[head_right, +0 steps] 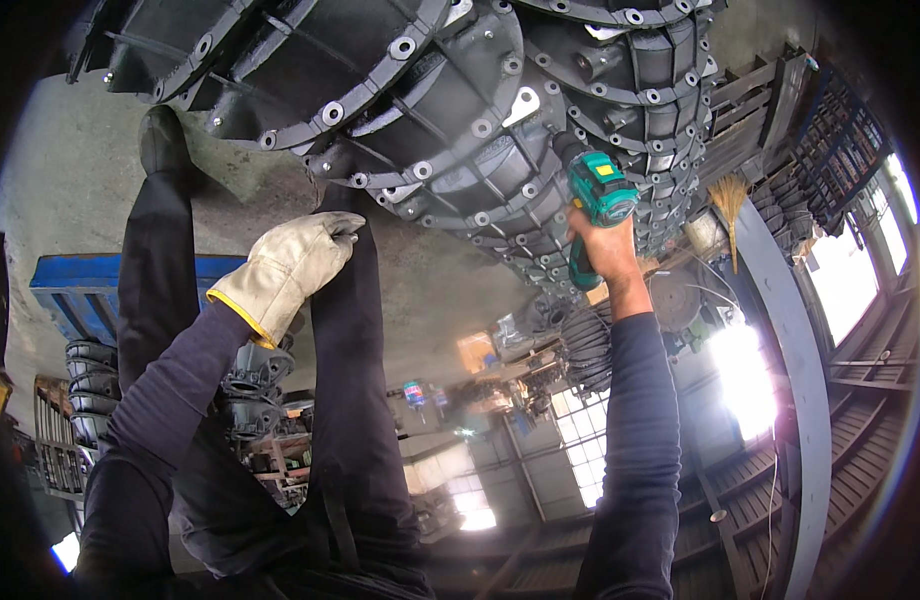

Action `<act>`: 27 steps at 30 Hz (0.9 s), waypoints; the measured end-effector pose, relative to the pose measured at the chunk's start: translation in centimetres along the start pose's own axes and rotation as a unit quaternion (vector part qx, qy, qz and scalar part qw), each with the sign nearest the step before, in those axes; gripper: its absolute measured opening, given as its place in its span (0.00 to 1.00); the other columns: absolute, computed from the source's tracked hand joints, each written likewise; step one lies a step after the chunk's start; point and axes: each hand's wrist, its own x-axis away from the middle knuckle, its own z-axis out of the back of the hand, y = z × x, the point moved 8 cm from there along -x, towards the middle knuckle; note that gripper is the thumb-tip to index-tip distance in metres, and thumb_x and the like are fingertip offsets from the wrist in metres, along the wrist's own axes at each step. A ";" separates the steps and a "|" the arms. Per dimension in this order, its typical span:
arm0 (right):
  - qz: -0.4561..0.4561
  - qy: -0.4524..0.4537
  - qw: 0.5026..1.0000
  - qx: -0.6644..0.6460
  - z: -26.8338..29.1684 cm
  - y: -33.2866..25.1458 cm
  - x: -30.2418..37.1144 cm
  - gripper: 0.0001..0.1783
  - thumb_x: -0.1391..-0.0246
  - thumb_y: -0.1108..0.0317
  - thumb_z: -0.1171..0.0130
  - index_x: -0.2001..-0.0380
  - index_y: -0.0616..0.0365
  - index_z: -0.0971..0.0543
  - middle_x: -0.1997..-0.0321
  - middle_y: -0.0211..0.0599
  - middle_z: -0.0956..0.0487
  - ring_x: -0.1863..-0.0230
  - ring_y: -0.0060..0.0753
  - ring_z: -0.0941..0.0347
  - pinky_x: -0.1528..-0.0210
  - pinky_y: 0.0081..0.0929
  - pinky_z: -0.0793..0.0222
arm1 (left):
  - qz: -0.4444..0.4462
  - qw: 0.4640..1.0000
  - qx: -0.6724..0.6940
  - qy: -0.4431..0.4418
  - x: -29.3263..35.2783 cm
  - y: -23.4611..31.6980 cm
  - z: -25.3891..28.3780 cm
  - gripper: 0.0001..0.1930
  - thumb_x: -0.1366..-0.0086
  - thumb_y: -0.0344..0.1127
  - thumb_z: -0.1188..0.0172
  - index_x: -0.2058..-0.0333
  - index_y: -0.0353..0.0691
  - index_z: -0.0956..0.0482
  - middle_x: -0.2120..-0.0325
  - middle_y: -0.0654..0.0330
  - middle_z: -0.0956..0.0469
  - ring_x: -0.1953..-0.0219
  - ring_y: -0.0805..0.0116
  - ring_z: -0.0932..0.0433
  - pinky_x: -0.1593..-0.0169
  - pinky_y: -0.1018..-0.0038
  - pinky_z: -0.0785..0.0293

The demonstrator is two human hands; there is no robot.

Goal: The person uses a cordless impact driver to fasten bolts on stacked metal housing components in a workshop. They move between stacks, securing multiple fasteners on each unit while wearing gloves.

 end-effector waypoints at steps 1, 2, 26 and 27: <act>0.003 0.008 1.000 0.000 0.0 -0.1 0.2 0.08 0.45 0.73 0.33 0.63 0.63 0.18 0.72 0.33 0.18 0.74 0.27 0.21 0.68 0.30 0.26 | -0.006 1.000 -0.005 0.003 0.0 0.1 0.1 0.16 0.29 0.38 0.42 0.47 0.42 0.14 0.49 0.54 0.13 0.46 0.55 0.15 0.41 0.65 0.20; 0.009 0.009 1.000 -0.003 -0.1 -0.4 0.3 0.06 0.44 0.73 0.34 0.64 0.63 0.19 0.73 0.32 0.19 0.74 0.27 0.21 0.68 0.30 0.27 | -0.012 1.000 -0.009 0.005 -0.1 0.2 0.2 0.16 0.29 0.38 0.42 0.47 0.42 0.14 0.49 0.54 0.13 0.46 0.55 0.15 0.41 0.65 0.20; 0.079 0.000 0.995 0.057 0.9 -2.0 1.8 0.12 0.51 0.73 0.33 0.61 0.62 0.18 0.66 0.31 0.17 0.64 0.27 0.23 0.59 0.31 0.27 | -0.041 0.992 -0.105 -0.057 -0.1 -1.3 -2.5 0.18 0.30 0.36 0.47 0.45 0.44 0.14 0.49 0.52 0.14 0.46 0.53 0.16 0.40 0.62 0.21; 0.088 0.017 0.995 0.042 1.5 -2.3 3.4 0.14 0.51 0.74 0.33 0.59 0.61 0.18 0.67 0.31 0.18 0.63 0.29 0.24 0.56 0.31 0.28 | -0.047 0.989 -0.119 -0.071 -0.1 -1.2 -2.8 0.19 0.30 0.36 0.47 0.45 0.44 0.15 0.49 0.52 0.14 0.46 0.53 0.16 0.40 0.62 0.21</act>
